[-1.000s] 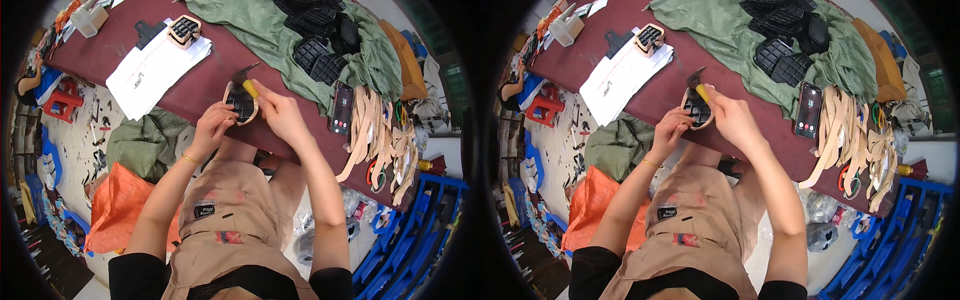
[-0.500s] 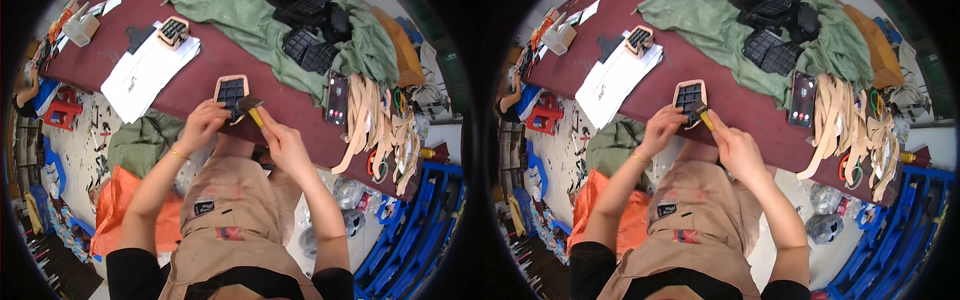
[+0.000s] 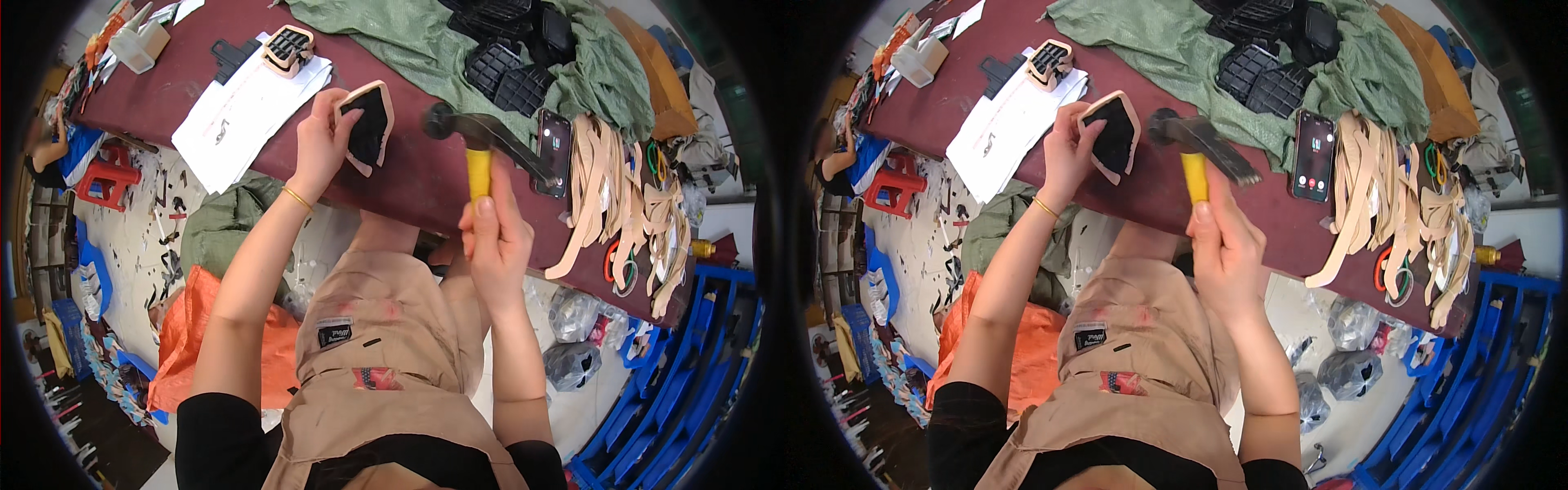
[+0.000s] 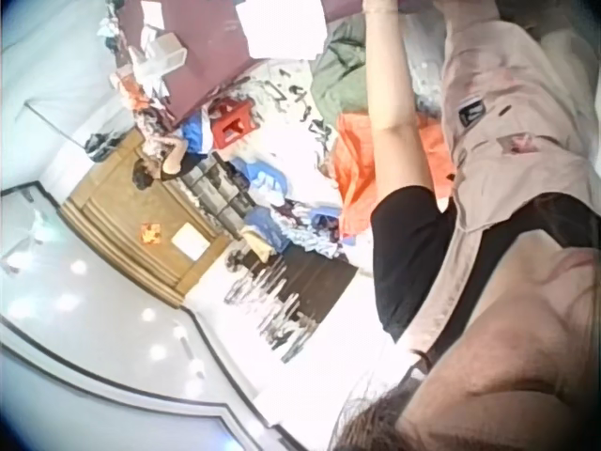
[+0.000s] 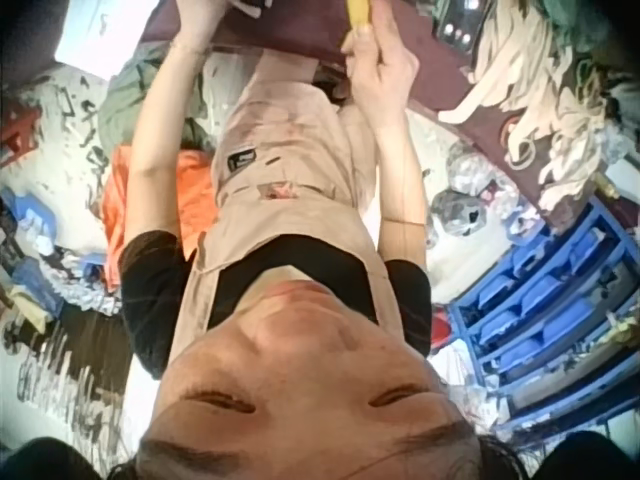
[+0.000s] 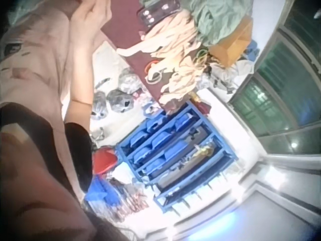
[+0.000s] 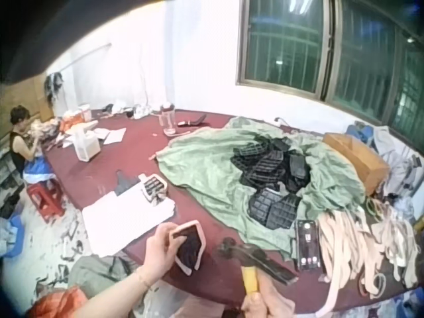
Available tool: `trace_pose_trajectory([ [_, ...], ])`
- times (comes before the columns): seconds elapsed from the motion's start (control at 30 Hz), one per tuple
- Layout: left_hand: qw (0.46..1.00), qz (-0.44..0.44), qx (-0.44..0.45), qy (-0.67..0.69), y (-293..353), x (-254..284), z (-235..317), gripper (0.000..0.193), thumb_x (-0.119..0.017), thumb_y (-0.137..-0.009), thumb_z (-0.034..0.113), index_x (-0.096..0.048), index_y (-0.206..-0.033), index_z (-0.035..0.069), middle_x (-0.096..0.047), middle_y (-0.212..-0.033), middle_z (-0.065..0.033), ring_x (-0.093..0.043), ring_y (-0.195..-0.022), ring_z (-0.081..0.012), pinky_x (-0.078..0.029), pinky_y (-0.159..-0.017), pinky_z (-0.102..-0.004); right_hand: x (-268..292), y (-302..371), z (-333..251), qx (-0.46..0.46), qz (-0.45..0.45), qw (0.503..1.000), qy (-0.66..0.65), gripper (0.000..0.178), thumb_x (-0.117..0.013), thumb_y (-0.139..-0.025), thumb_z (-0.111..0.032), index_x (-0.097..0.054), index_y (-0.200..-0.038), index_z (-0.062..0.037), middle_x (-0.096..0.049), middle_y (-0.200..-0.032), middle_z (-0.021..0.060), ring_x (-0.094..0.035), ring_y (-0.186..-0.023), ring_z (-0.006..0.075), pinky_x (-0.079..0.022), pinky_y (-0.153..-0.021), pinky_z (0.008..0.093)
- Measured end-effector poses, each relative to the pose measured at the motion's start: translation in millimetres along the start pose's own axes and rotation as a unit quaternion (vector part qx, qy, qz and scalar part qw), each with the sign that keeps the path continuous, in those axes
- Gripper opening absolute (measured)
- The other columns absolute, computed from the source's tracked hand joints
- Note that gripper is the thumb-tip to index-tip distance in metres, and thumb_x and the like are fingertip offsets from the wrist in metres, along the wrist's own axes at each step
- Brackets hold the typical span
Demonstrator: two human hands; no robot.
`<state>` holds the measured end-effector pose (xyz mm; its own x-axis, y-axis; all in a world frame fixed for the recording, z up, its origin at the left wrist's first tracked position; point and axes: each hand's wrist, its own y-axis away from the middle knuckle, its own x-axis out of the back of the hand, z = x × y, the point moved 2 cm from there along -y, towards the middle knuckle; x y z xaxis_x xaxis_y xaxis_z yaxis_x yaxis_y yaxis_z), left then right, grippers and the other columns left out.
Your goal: Assembling and hammering leather shoe components on a workbench.
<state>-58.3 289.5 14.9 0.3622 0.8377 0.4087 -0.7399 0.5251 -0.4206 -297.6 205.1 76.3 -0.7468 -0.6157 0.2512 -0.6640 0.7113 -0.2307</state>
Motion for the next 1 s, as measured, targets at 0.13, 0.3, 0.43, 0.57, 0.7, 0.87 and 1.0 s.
trace_pose_trajectory([
  [0.13, 0.999, -0.033, -0.030, -0.013, -0.3, -7.7, 0.5, 0.023, -0.065, -0.084, 0.009, -0.053, -0.103, 0.004, -0.061, -0.070, -0.0104, -0.059, -0.059, -0.0151, -0.047, -0.056, -0.0279, -34.5, -25.4, 44.0, 0.079, -0.122, 0.976, 0.163, 0.044, -0.053, -0.090, -0.011, -0.047, -0.134, -0.0130, -0.061, -0.077, 0.0187, -0.060, -0.071, 0.0375, -0.048, -0.062, 0.0446],
  [0.3, 0.999, -0.008, -0.027, 0.027, 1.9, -1.2, -10.8, 0.025, -0.067, -0.083, 0.011, -0.054, -0.104, 0.006, -0.060, -0.069, -0.0092, -0.058, -0.058, -0.0141, -0.046, -0.054, -0.0279, -39.6, -14.3, 41.0, 0.083, -0.072, 0.981, 0.159, 0.048, -0.055, -0.089, -0.013, -0.045, -0.135, -0.0201, -0.055, -0.067, 0.0160, -0.058, -0.064, 0.0370, -0.047, -0.059, 0.0459],
  [0.43, 1.000, -0.012, -0.016, -0.010, 3.0, 0.2, -14.4, 0.027, -0.069, -0.082, 0.011, -0.054, -0.104, 0.006, -0.060, -0.069, -0.0082, -0.057, -0.057, -0.0130, -0.046, -0.053, -0.0274, -45.7, -9.4, 48.8, 0.064, -0.183, 0.959, 0.207, 0.050, -0.055, -0.089, -0.013, -0.044, -0.136, -0.0223, -0.054, -0.066, 0.0139, -0.057, -0.061, 0.0360, -0.047, -0.057, 0.0459],
  [0.57, 0.999, -0.024, -0.011, 0.030, -1.6, 1.4, -5.5, 0.027, -0.068, -0.082, 0.010, -0.054, -0.105, 0.005, -0.060, -0.068, -0.0095, -0.059, -0.057, -0.0164, -0.048, -0.055, -0.0276, -51.5, -6.3, 45.2, 0.063, -0.173, 0.965, 0.187, 0.046, -0.054, -0.089, -0.013, -0.047, -0.134, -0.0209, -0.056, -0.067, 0.0153, -0.059, -0.063, 0.0366, -0.048, -0.059, 0.0443],
  [0.7, 0.995, -0.074, -0.021, 0.063, -26.7, -5.9, -21.4, 0.032, -0.069, -0.081, 0.013, -0.053, -0.108, 0.005, -0.061, -0.071, -0.0108, -0.059, -0.061, -0.0134, -0.048, -0.058, -0.0271, -40.8, -21.5, 48.0, -0.043, -0.194, 0.979, 0.052, 0.040, -0.052, -0.091, -0.010, -0.052, -0.130, -0.0155, -0.062, -0.076, 0.0181, -0.061, -0.062, 0.0311, -0.049, -0.061, 0.0355],
  [0.87, 0.989, 0.146, -0.027, 0.006, -135.9, 48.3, -37.0, 0.040, -0.066, -0.084, 0.028, -0.059, -0.114, 0.004, -0.067, -0.086, -0.0136, -0.064, -0.079, -0.0186, -0.049, -0.072, -0.0309, -6.9, -8.2, 53.9, -0.086, -0.122, 0.988, 0.051, 0.038, -0.052, -0.091, -0.008, -0.053, -0.129, -0.0089, -0.059, -0.071, 0.0117, -0.052, -0.057, 0.0152, -0.047, -0.060, 0.0278],
  [1.0, 0.986, 0.109, 0.079, -0.097, -213.0, 67.9, -94.8, 0.050, -0.057, -0.087, 0.041, -0.059, -0.118, 0.002, -0.066, -0.100, -0.0178, -0.063, -0.092, -0.0286, -0.047, -0.085, -0.0361, 1.3, -10.9, 70.4, -0.043, -0.020, 0.993, 0.104, 0.037, -0.052, -0.092, -0.009, -0.052, -0.130, -0.0076, -0.054, -0.064, 0.0060, -0.049, -0.056, 0.0117, -0.044, -0.056, 0.0259],
])
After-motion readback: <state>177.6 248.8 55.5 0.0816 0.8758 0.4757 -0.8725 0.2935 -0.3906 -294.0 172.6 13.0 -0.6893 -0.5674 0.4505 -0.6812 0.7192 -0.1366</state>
